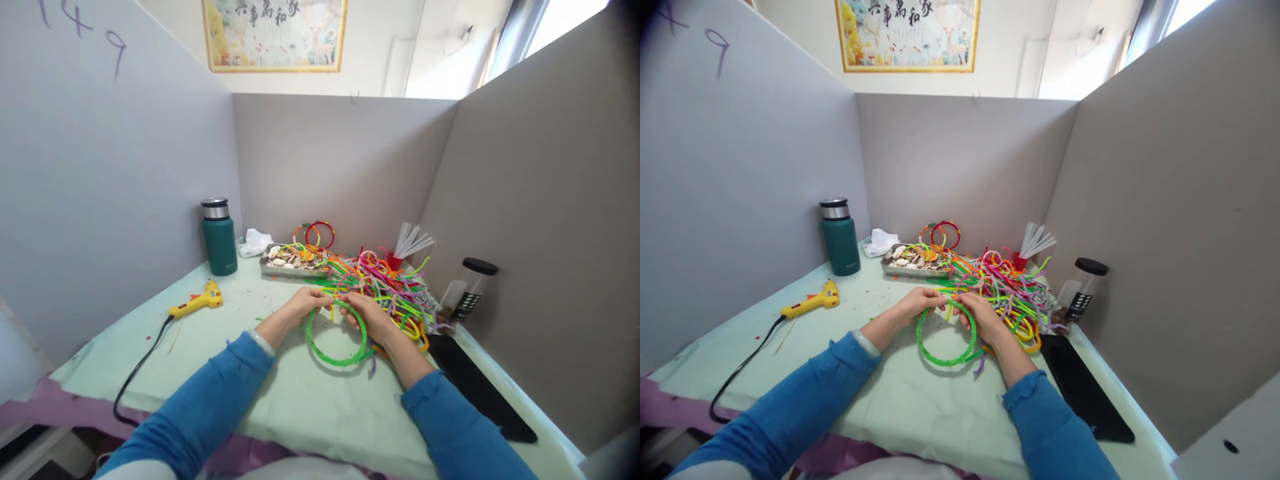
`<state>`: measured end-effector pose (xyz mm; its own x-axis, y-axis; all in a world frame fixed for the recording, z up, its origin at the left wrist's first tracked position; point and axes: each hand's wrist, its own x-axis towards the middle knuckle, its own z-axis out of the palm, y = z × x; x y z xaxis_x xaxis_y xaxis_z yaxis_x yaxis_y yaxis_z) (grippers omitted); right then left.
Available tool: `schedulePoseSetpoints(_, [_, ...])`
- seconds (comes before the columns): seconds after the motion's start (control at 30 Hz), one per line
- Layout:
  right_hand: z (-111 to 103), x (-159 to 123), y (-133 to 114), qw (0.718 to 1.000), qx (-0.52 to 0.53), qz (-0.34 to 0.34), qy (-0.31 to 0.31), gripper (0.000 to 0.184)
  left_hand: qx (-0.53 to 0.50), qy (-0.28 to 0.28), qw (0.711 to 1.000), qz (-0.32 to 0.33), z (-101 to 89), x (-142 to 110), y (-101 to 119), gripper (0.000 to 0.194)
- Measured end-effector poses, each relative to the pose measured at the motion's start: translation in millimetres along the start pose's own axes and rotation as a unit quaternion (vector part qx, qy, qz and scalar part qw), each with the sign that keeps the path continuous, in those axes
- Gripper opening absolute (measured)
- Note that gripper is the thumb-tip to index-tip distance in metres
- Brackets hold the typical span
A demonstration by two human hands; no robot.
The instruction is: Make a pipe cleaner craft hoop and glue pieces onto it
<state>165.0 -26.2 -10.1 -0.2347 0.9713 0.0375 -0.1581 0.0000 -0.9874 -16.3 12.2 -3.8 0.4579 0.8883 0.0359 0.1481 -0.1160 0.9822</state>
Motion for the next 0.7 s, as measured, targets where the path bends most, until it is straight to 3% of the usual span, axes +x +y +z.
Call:
schedulePoseSetpoints(0.23, [-0.9, 1.1, 3.4, 1.000, -0.019, -0.008, -0.002, 0.026, -0.011, 0.005, 1.000, 0.011, 0.6, 0.7, 0.1, 0.040])
schedulePoseSetpoints(0.47, [1.8, -1.3, -1.1, 0.999, -0.027, 0.030, 0.010, 0.030, 0.015, -0.005, 0.999, 0.030, 1.9, -0.4, 1.0, 0.038])
schedulePoseSetpoints(0.7, [3.9, -1.6, -3.1, 0.998, -0.022, 0.059, -0.014, 0.023, 0.021, -0.015, 0.999, 0.042, 3.3, -1.6, 1.9, 0.037])
